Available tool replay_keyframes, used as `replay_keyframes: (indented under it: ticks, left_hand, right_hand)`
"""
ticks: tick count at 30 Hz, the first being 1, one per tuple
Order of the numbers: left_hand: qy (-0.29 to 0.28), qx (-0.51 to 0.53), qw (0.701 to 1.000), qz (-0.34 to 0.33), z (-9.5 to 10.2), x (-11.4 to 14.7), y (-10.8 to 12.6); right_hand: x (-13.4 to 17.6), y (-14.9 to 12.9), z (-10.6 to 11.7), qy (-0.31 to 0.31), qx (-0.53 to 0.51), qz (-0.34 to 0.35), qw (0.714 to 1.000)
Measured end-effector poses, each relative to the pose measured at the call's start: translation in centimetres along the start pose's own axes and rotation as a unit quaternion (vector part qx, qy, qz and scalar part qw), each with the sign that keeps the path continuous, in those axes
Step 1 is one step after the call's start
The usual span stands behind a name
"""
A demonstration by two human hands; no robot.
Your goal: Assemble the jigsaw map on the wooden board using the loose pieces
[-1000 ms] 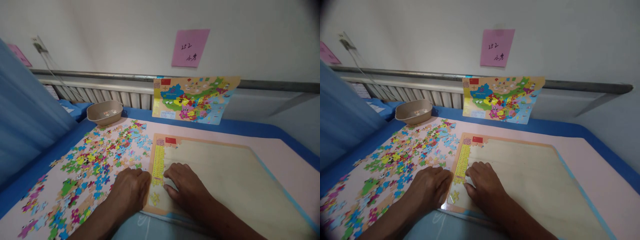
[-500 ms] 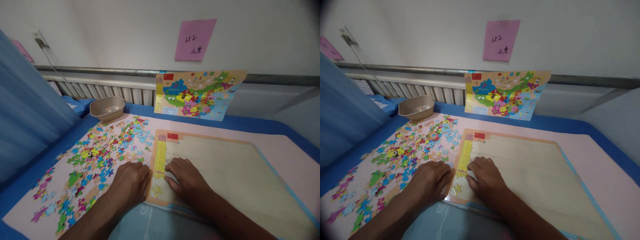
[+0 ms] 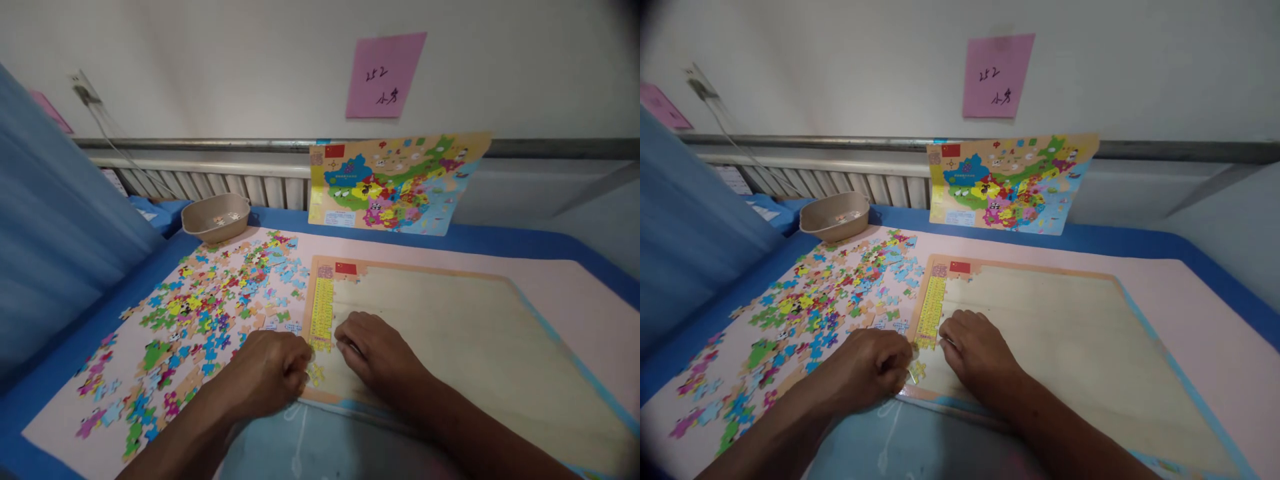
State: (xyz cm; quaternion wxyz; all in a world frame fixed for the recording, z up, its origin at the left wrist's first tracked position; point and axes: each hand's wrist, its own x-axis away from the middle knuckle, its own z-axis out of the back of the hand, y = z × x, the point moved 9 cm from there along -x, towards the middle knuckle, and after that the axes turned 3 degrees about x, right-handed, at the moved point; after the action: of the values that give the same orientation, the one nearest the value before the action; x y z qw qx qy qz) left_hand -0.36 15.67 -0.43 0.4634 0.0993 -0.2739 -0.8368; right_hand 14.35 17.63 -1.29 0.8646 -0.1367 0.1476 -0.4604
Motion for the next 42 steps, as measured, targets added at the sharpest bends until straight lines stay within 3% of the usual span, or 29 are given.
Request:
replay_keyframes:
  ticks: [6,9,11,13,15,17,18,20,22,24,30,35,42]
  left_hand:
    - [0.057,-0.002,0.997,0.044,2.4,0.2,-2.0]
    - [0.039,-0.010,0.999,0.022,2.0,0.1,-1.7]
    - [0.019,-0.004,1.000,0.002,1.2,0.1,-1.2]
    - [0.009,0.008,1.000,-0.006,0.5,0.1,-0.8]
    - [0.006,0.018,1.000,-0.009,0.1,0.1,-0.5]
    - [0.001,0.021,1.000,-0.011,-0.1,0.1,-0.4]
    - [0.000,0.021,1.000,-0.013,-0.1,0.1,-0.4]
    - [-0.002,0.017,1.000,-0.015,0.0,0.0,-0.3]
    - [-0.002,0.013,1.000,-0.016,0.0,-0.1,-0.3]
    - [0.002,0.012,1.000,-0.013,0.2,-0.1,-0.3]
    - [0.001,0.016,1.000,-0.012,0.2,0.0,-0.2]
    - [0.009,0.027,1.000,-0.012,0.9,-0.1,0.0]
    - [0.005,0.028,0.999,-0.017,0.8,0.1,0.0]
  right_hand:
    - [0.1,0.0,1.4,0.050,-0.015,0.013,0.999]
    - [0.1,1.5,2.9,0.099,-0.084,-0.030,0.991]
    - [0.2,3.8,3.6,0.143,-0.187,-0.105,0.966]
    - [0.5,6.2,3.5,0.184,-0.314,-0.177,0.914]
    - [0.7,7.7,3.1,0.209,-0.397,-0.211,0.869]
    - [0.7,8.3,2.9,0.215,-0.420,-0.222,0.854]
    - [0.7,8.4,3.0,0.208,-0.413,-0.222,0.859]
    - [0.6,7.8,3.8,0.168,-0.341,-0.206,0.902]
    - [0.3,6.4,4.7,0.085,-0.176,-0.165,0.967]
    - [0.5,5.5,5.4,0.015,-0.025,-0.139,0.990]
    - [1.8,4.7,5.0,-0.098,0.059,-0.125,0.986]
    - [1.7,3.8,3.6,-0.111,0.074,-0.102,0.986]
    - [1.5,0.1,0.9,-0.142,0.070,-0.018,0.987]
